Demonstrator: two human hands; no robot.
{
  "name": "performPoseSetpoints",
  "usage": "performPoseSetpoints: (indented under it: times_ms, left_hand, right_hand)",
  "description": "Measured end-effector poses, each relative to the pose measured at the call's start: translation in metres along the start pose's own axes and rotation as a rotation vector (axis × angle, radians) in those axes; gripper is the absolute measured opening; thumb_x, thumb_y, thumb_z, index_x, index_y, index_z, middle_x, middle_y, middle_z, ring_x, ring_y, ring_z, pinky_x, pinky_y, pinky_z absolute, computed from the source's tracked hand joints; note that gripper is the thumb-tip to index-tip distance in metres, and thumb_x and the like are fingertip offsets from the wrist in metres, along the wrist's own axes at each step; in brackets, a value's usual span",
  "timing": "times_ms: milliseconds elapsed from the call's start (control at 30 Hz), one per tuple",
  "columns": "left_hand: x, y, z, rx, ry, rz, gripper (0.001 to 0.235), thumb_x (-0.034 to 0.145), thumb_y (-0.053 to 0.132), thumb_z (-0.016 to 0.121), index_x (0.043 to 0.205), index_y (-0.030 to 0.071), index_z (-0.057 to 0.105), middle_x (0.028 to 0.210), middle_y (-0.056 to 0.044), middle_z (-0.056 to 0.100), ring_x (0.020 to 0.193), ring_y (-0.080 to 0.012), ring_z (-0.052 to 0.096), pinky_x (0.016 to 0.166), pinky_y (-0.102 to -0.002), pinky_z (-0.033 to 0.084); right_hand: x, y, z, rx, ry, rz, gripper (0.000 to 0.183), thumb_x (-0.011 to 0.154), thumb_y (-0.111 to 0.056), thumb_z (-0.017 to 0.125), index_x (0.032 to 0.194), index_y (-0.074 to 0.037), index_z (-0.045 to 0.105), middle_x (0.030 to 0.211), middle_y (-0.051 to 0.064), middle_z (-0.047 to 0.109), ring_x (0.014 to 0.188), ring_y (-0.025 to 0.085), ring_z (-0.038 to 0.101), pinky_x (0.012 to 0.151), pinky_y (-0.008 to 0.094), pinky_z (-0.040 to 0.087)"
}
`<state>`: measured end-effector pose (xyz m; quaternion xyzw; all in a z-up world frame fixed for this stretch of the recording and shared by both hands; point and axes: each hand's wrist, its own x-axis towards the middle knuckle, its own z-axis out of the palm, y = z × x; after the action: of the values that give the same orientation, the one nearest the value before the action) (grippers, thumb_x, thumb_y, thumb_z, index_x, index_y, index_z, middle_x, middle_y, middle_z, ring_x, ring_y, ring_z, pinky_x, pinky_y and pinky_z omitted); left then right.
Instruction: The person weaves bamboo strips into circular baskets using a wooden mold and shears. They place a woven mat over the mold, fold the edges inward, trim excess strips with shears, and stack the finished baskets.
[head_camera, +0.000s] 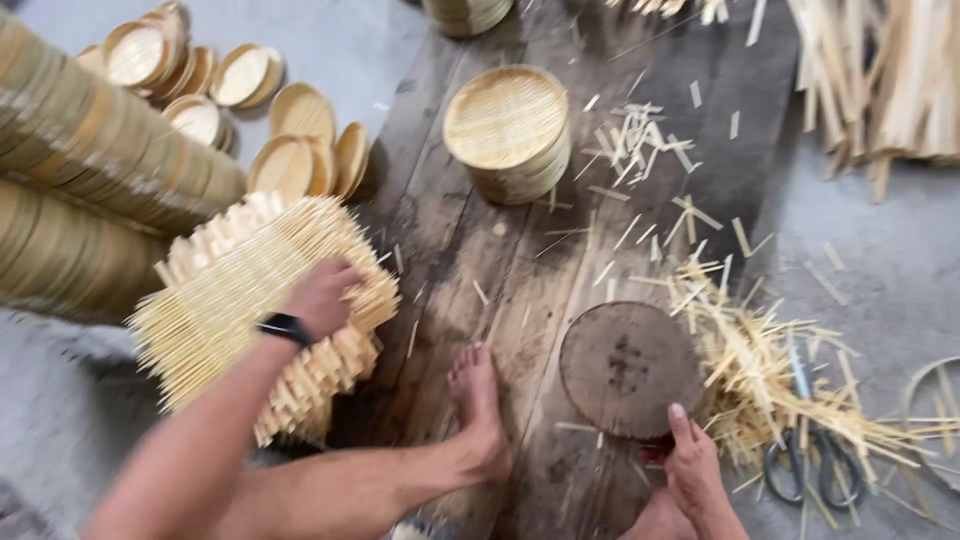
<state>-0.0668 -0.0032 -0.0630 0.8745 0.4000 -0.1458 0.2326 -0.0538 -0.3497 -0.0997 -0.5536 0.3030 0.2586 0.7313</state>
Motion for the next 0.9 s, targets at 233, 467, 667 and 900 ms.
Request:
performPoseSetpoints:
  times_ms: [233, 467, 667, 900]
  left_hand:
    - [-0.113, 0.102, -0.145, -0.706, -0.177, -0.39, 0.067, 0.104, 0.055, 0.026, 0.162, 0.023, 0.017, 0.173, 0.006, 0.009, 0.159, -0.0105, 0.007, 0.131, -0.034, 0.002]
    - [0.012, -0.021, -0.167, -0.215, -0.28, -0.059, 0.048, 0.105, 0.039, 0.03, 0.143, 0.01, 0.029, 0.156, -0.006, 0.026, 0.143, -0.0203, 0.025, 0.119, -0.039, 0.018]
    - [0.055, -0.042, -0.341, -0.3, 0.363, 0.654, 0.018, 0.096, -0.002, 0.055, 0.113, 0.004, 0.059, 0.107, -0.01, 0.071, 0.098, -0.0182, 0.064, 0.087, -0.031, 0.053]
    - [-0.085, 0.103, -0.161, -0.052, 0.159, 1.294, 0.058, 0.084, 0.008, 0.062, 0.141, 0.004, 0.055, 0.125, -0.014, 0.064, 0.112, -0.0314, 0.057, 0.099, -0.047, 0.042]
  right_hand:
    - [-0.003, 0.023, 0.003, -0.044, 0.02, 0.063, 0.069, 0.101, -0.056, 0.051, 0.108, 0.011, 0.064, 0.092, 0.018, 0.071, 0.073, 0.028, 0.068, 0.066, 0.044, 0.056]
    - [-0.006, 0.018, 0.003, -0.07, 0.049, 0.08, 0.066, 0.101, -0.056, 0.054, 0.103, 0.01, 0.063, 0.088, 0.022, 0.07, 0.069, 0.029, 0.067, 0.066, 0.043, 0.056]
    - [-0.014, 0.003, 0.001, -0.115, 0.188, -0.192, 0.044, 0.103, -0.039, 0.059, 0.115, 0.003, 0.063, 0.091, 0.013, 0.067, 0.077, 0.023, 0.064, 0.069, 0.036, 0.053]
    - [-0.048, -0.063, -0.002, -0.263, 0.264, -0.436, 0.049, 0.104, -0.044, 0.046, 0.128, -0.005, 0.064, 0.117, 0.008, 0.069, 0.096, 0.02, 0.065, 0.077, 0.035, 0.051]
